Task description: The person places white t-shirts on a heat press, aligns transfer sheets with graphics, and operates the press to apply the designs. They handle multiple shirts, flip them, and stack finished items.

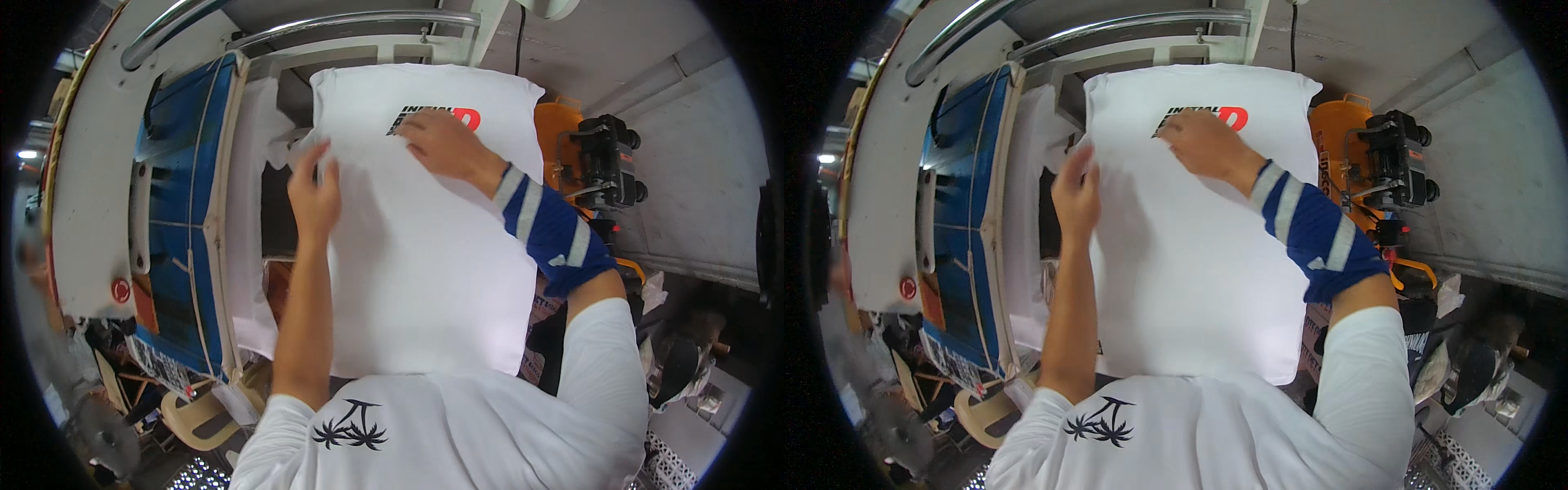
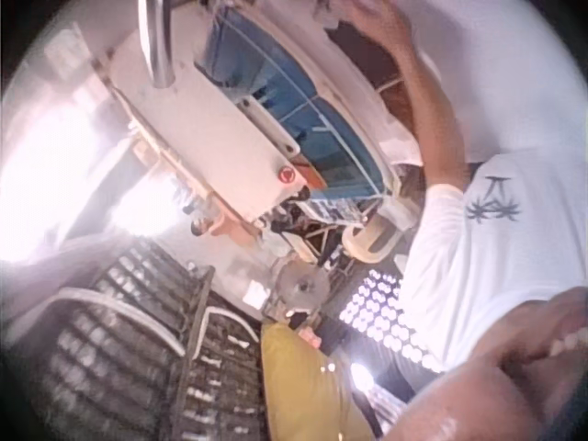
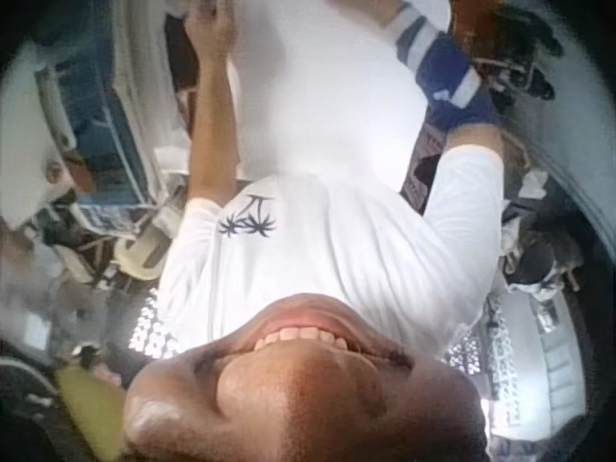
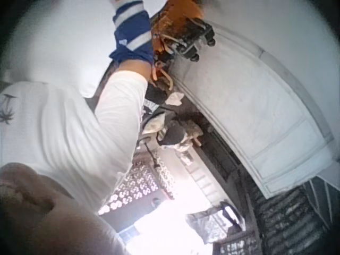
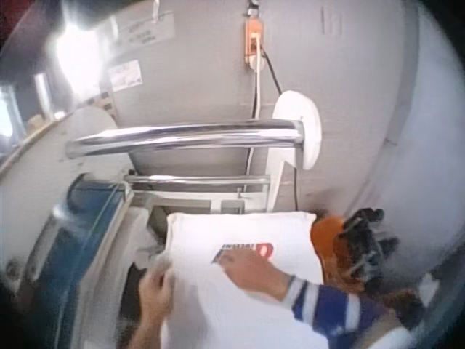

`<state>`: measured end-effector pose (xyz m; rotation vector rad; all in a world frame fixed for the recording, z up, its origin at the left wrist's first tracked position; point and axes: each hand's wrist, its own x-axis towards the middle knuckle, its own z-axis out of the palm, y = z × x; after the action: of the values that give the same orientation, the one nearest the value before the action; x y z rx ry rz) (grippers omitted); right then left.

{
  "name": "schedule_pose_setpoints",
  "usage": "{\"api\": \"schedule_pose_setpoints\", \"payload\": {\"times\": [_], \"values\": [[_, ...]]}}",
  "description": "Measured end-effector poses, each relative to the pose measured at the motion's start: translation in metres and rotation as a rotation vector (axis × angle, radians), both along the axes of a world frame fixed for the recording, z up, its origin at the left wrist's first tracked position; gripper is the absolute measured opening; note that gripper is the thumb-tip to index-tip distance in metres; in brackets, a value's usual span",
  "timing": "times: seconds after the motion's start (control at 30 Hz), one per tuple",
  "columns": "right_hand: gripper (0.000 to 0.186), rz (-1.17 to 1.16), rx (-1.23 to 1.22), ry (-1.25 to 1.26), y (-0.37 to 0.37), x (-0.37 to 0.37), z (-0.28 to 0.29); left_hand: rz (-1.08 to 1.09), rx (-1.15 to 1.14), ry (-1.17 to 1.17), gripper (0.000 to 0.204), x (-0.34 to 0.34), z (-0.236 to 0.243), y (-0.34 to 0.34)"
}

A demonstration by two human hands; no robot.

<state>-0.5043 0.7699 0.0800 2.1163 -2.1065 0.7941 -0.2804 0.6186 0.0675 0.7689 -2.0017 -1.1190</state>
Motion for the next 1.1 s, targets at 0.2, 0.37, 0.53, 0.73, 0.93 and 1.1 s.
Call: {"api": "schedule_pose_setpoints", "payload": {"times": [0.2,0.37,0.53,0.73,0.93,1.1], "values": [[0.021,-0.023,0.207,0.442,-0.035,0.017,0.012,0.054,-0.212,-0.346,0.037,0.191,-0.002,0.111],[0.030,-0.188,0.282,0.139,-0.038,0.010,0.018,0.186,0.097,-0.340,0.040,0.265,-0.016,0.132],[0.025,-0.297,0.083,-0.218,-0.056,0.012,-0.015,0.325,0.603,-0.288,0.048,0.283,-0.038,0.144],[0.043,-0.721,-0.019,0.529,0.020,-0.248,-0.123,0.084,0.553,-0.338,0.043,0.259,-0.080,0.120],[0.031,-1.078,-0.040,0.317,0.184,-0.255,-0.077,0.177,0.613,-0.523,0.061,0.320,-0.028,0.154],[0.022,-0.949,-0.161,0.597,0.197,-0.159,0.022,0.124,0.835,-0.195,0.026,0.320,-0.051,0.152]]}}
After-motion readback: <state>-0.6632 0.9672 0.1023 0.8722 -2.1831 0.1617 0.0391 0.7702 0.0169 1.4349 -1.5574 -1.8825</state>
